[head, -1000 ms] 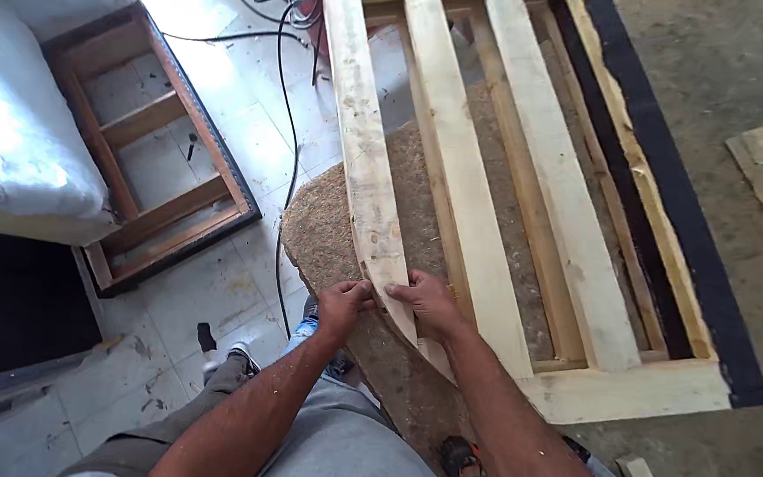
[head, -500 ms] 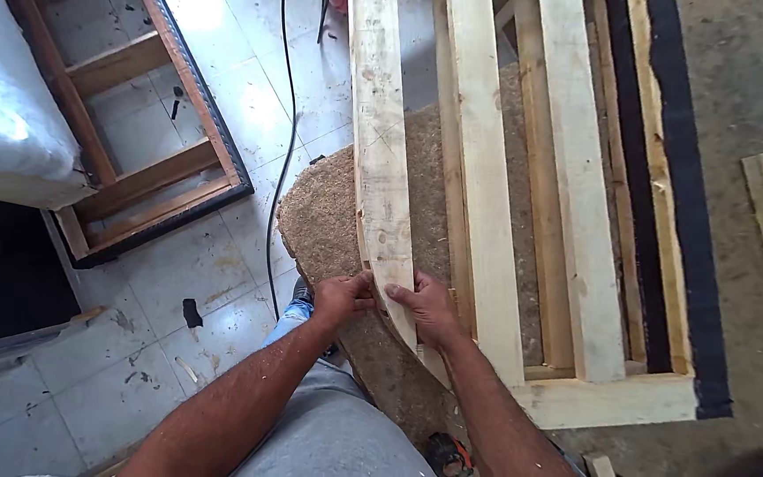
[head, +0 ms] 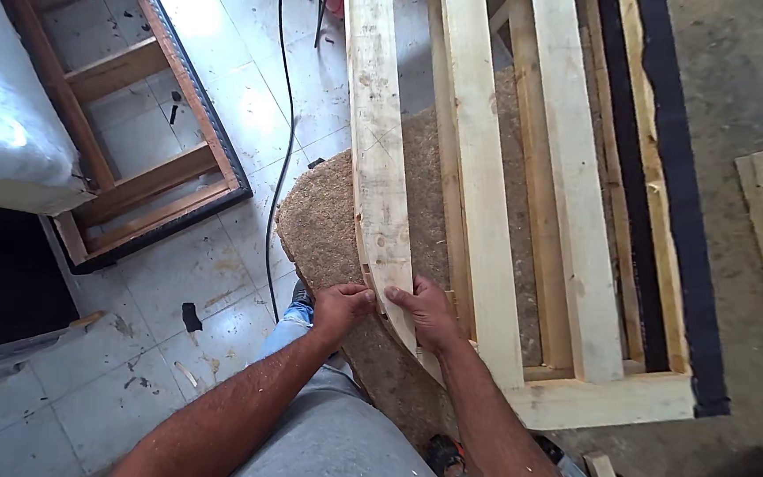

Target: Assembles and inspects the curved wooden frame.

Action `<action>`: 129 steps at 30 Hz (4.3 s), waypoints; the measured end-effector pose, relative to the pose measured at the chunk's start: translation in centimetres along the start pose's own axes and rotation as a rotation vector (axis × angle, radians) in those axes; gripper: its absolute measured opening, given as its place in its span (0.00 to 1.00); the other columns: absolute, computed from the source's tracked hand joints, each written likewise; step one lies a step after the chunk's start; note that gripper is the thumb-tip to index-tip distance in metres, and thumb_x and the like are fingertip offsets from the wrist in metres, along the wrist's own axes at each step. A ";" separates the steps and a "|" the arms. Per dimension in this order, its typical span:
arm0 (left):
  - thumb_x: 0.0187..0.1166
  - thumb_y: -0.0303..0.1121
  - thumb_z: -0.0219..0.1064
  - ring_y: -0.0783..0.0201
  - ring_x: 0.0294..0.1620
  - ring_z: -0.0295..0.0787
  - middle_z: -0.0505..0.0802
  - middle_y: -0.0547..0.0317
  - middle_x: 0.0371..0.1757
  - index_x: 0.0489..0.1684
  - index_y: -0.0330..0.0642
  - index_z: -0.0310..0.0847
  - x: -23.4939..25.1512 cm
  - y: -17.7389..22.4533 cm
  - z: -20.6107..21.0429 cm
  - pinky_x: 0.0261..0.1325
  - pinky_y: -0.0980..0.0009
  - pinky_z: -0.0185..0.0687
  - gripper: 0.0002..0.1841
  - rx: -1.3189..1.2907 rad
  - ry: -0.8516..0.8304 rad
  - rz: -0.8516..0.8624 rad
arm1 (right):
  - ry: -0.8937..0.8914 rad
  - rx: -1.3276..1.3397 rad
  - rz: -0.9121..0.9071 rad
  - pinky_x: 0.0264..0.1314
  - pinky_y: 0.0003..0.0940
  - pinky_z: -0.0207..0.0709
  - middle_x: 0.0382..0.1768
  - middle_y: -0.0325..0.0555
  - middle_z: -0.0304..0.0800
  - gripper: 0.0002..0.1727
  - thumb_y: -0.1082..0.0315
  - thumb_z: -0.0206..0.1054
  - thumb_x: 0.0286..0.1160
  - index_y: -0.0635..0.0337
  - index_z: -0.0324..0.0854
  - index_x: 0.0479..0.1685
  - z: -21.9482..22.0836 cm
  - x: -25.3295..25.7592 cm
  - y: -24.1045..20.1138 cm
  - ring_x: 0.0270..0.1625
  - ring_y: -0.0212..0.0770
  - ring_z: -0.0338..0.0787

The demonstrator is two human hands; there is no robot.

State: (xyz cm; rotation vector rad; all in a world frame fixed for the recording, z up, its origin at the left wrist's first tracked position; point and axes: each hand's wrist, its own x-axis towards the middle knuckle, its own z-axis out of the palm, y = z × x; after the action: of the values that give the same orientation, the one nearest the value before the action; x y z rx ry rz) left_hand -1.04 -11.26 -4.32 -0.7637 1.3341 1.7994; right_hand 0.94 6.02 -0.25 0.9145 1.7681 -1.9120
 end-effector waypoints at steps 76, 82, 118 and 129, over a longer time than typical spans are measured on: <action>0.70 0.27 0.81 0.68 0.55 0.94 0.97 0.62 0.53 0.82 0.49 0.78 0.3 -2.3 -0.6 0.67 0.63 0.89 0.35 0.325 -0.023 0.286 | -0.264 0.071 0.087 0.53 0.45 0.92 0.50 0.57 0.93 0.18 0.69 0.67 0.82 0.64 0.76 0.68 -1.6 0.7 -0.4 0.47 0.48 0.96; 0.70 0.29 0.81 0.69 0.56 0.94 0.97 0.63 0.55 0.81 0.50 0.78 0.4 -2.8 -0.4 0.67 0.64 0.89 0.34 0.372 0.017 0.356 | -0.266 0.062 0.083 0.51 0.43 0.92 0.48 0.56 0.94 0.17 0.69 0.67 0.82 0.63 0.76 0.66 -1.6 0.9 -0.5 0.45 0.46 0.96; 0.76 0.32 0.77 0.59 0.54 0.97 0.96 0.53 0.60 0.73 0.40 0.84 0.4 -1.6 0.3 0.64 0.60 0.92 0.25 0.073 0.025 0.176 | -0.231 0.073 -0.004 0.50 0.43 0.93 0.47 0.56 0.94 0.17 0.67 0.68 0.82 0.63 0.78 0.66 -1.5 1.1 0.8 0.45 0.46 0.96; 0.75 0.35 0.78 0.59 0.57 0.96 0.96 0.53 0.60 0.77 0.43 0.82 0.5 -1.4 -0.4 0.67 0.59 0.91 0.28 0.139 -0.042 0.166 | -0.198 0.062 -0.028 0.48 0.44 0.93 0.45 0.56 0.94 0.19 0.65 0.71 0.79 0.63 0.78 0.64 -1.4 1.2 1.2 0.43 0.46 0.96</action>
State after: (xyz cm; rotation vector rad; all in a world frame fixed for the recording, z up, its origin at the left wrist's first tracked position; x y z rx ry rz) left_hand -0.11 -11.30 -5.53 -0.5513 1.5146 1.8162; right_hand 1.15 7.45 -1.92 0.6967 1.6228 -2.0093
